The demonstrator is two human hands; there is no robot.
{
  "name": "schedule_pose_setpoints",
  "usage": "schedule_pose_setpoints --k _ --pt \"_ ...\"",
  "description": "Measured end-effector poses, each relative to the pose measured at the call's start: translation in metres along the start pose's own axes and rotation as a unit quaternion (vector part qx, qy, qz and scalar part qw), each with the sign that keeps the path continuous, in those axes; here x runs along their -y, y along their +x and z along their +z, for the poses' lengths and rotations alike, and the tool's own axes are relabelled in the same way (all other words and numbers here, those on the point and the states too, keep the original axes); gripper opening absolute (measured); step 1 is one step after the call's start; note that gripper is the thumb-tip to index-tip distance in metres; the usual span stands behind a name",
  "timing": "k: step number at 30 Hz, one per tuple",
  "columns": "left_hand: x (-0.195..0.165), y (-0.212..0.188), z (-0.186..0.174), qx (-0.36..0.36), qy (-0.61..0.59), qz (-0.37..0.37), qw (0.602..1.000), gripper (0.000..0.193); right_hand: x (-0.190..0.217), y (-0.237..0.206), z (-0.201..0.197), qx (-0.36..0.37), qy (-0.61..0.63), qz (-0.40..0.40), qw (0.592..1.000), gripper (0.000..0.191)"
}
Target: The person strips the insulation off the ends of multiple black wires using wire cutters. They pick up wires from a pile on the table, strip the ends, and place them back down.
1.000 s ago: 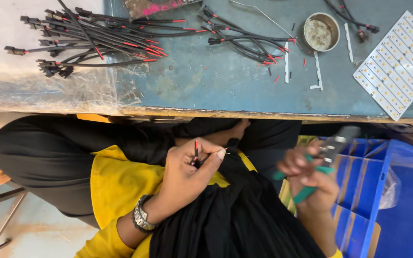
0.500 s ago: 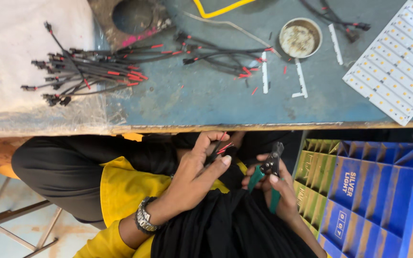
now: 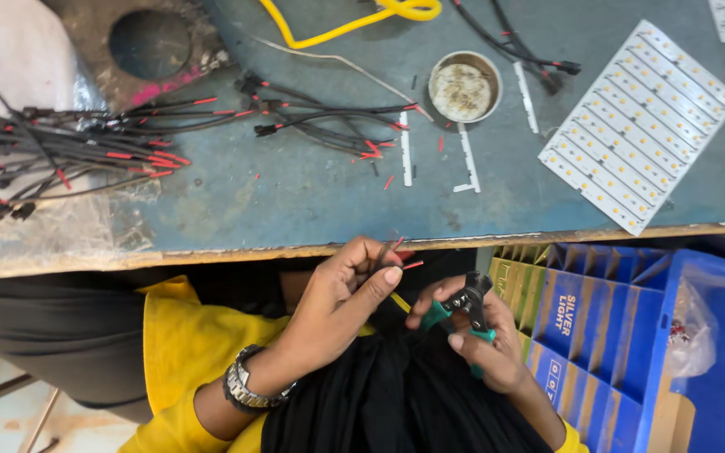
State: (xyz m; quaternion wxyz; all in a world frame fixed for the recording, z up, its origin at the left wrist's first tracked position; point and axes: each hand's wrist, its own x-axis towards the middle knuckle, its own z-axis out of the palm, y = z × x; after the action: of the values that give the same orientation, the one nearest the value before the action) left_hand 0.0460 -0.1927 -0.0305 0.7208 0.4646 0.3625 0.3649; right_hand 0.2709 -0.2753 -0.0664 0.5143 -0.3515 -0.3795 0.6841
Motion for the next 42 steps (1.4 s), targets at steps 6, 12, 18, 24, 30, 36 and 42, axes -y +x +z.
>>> schedule_pose_setpoints --k 6,12,18,24,30,36,42 --pt "-0.002 -0.015 -0.010 -0.057 0.054 0.035 0.996 0.013 -0.007 0.014 0.022 0.016 0.011 -0.044 0.999 0.048" --pt "-0.014 -0.027 -0.018 -0.087 0.187 0.077 0.975 0.014 -0.014 0.008 0.047 -0.029 -0.025 -0.187 0.982 0.043" --pt "-0.013 -0.039 -0.027 -0.108 0.182 0.095 0.973 0.011 -0.017 0.010 0.059 0.020 -0.094 -0.185 0.978 0.041" --pt "-0.007 -0.051 -0.040 -0.131 0.108 0.116 0.979 0.008 -0.024 0.026 0.074 0.067 -0.116 -0.160 0.978 0.043" --pt "-0.001 -0.066 -0.057 -0.176 0.066 0.121 0.975 0.006 -0.031 0.040 0.093 0.101 -0.157 -0.175 0.967 0.045" --pt "0.007 -0.074 -0.071 -0.203 -0.031 0.148 0.967 0.006 -0.034 0.053 0.113 0.133 -0.246 -0.170 0.945 0.045" --pt "0.014 -0.073 -0.077 -0.204 -0.062 0.159 0.964 0.004 -0.037 0.054 0.119 0.141 -0.172 -0.119 0.968 0.044"
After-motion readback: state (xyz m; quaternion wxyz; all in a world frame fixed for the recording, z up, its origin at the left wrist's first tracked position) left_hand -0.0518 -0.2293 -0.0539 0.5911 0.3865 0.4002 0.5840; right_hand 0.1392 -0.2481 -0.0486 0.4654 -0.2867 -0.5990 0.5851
